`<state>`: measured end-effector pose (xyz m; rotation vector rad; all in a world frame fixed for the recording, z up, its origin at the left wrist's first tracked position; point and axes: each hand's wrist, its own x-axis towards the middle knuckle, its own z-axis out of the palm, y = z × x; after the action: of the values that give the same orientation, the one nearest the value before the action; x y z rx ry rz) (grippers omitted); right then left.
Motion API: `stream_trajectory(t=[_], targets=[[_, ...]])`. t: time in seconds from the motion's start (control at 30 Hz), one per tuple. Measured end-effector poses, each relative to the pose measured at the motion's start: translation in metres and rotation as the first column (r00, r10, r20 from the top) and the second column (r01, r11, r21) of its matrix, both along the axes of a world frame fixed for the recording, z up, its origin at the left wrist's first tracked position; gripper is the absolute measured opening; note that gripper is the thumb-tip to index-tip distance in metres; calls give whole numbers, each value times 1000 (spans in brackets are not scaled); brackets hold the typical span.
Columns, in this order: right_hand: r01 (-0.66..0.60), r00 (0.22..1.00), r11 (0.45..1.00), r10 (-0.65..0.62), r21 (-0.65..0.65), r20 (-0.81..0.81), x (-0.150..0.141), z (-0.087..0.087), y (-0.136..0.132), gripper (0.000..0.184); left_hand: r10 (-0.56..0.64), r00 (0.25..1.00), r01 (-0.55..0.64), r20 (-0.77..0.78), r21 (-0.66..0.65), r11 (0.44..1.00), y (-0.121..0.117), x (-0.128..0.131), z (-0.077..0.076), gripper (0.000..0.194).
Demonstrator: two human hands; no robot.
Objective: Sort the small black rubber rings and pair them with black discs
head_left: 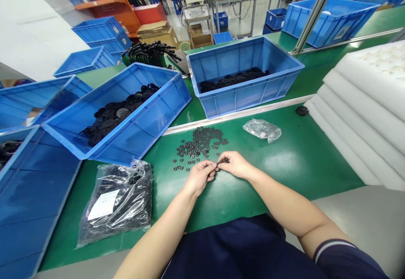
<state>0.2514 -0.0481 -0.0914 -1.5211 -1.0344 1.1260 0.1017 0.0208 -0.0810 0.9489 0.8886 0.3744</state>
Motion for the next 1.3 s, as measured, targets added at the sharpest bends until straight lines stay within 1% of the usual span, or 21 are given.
stream_trajectory(t=[0.13,0.2,0.23,0.27,0.33,0.37,0.4,0.43,0.5,0.53,0.57,0.6,0.63,0.7,0.73,0.77,0.8,0.87,0.97,1.13,1.3], targets=[[-11,1000,1000,11,14,11,1,-7,0,8,-40,997,46,-68,93,995,1,0,-2,31],[12,1000,1000,-12,-8,-5,3,-9,2,10,-69,984,103,-164,213,972,2,2,-3,27],[38,999,999,-39,-33,-38,4,-9,2,11,-71,971,139,-227,303,943,4,3,-4,24],[71,993,996,-76,-61,-90,7,-9,4,13,-56,955,176,-291,404,897,5,4,-4,21],[141,960,984,-162,-110,-226,13,-7,6,16,10,924,236,-383,589,773,9,8,-4,12],[164,936,979,-194,-124,-294,16,-5,7,16,37,915,258,-403,651,714,11,10,-4,9],[172,912,976,-209,-131,-354,20,-4,8,16,53,909,274,-412,691,669,12,11,-4,8],[170,890,976,-212,-138,-403,23,-2,9,15,62,907,284,-417,715,639,14,12,-4,10],[151,857,976,-208,-157,-471,26,2,9,16,57,907,297,-418,728,617,17,13,-4,14],[142,843,975,-208,-168,-495,27,3,8,16,57,909,290,-412,725,624,18,12,-3,15],[141,832,974,-213,-176,-513,27,4,8,17,60,914,269,-400,712,649,19,11,-3,16],[144,822,973,-219,-181,-525,27,5,7,18,62,924,231,-376,682,694,19,9,-2,18],[148,815,972,-225,-183,-534,26,5,7,18,58,938,180,-341,624,760,20,6,0,19],[152,810,971,-230,-186,-540,25,4,7,19,45,972,58,-231,419,906,23,-1,5,22],[157,812,969,-235,-189,-534,24,4,7,19,38,985,13,-167,292,956,24,-5,9,24],[162,818,968,-240,-191,-522,23,4,7,19,32,994,-13,-106,177,984,26,-9,12,27],[166,829,968,-241,-189,-505,22,4,7,20,27,998,-22,-55,92,996,28,-14,15,30],[152,860,973,-216,-173,-462,20,3,7,22,6,1000,-6,11,12,1000,30,-21,20,34],[89,896,987,-139,-136,-422,17,1,5,26,-25,998,26,54,-17,1000,26,-25,19,34],[29,902,993,-75,-112,-425,11,0,3,26,-50,995,57,83,-81,995,12,-19,9,37],[-17,899,995,-27,-97,-436,7,2,2,24,36,994,-24,101,-117,993,6,-12,5,36]])
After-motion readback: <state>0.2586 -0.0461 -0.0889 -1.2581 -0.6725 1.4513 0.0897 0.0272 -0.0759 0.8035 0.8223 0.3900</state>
